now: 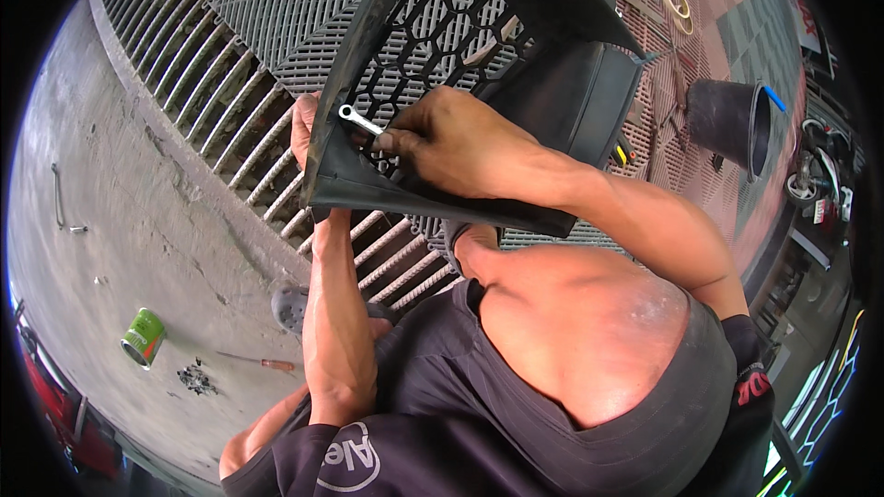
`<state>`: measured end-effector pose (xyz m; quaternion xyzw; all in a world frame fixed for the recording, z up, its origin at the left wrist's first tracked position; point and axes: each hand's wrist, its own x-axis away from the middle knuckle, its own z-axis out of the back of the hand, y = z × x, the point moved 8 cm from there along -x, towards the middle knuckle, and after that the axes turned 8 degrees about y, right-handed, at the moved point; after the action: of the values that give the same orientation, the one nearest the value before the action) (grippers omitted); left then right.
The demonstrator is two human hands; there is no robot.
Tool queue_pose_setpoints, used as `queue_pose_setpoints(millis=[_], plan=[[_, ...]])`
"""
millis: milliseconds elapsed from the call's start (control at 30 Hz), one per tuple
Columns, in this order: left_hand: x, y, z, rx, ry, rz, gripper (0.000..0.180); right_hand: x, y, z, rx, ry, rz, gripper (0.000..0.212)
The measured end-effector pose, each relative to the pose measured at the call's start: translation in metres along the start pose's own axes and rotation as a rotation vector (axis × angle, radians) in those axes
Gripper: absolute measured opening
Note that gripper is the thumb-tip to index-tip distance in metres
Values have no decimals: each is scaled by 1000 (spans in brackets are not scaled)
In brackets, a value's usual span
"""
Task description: The person picks up a black plastic car part and uses a wrench to tighten bolts on it. They repeatedly adjust the part and continue tightening the bolts throughout the clip.
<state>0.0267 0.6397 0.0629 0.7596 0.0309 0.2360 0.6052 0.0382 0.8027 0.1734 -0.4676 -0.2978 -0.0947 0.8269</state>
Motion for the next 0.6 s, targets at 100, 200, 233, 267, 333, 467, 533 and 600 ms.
queue_pose_setpoints(millis=[100,200,233,267,333,467,533,600], plan=[[-5,-12,6,43,29,138,48,-5,-2,3,111,-5,78,30],[2,2,-2,59,-19,148,47,-16,-4,4,180,-9,116,28],[3,2,-4,45,-39,107,46,-17,-5,5,182,1,157,28],[4,3,-7,29,-49,98,46,-18,-7,6,184,13,199,27],[6,10,-8,-13,-49,104,45,-26,-9,8,245,3,243,27],[4,4,-7,11,-68,105,46,-42,-11,12,422,-72,190,27],[0,-12,3,5,-13,195,47,-43,-13,11,415,-111,90,28],[-3,-25,11,-9,17,214,49,-41,-11,8,353,-138,-73,30]])
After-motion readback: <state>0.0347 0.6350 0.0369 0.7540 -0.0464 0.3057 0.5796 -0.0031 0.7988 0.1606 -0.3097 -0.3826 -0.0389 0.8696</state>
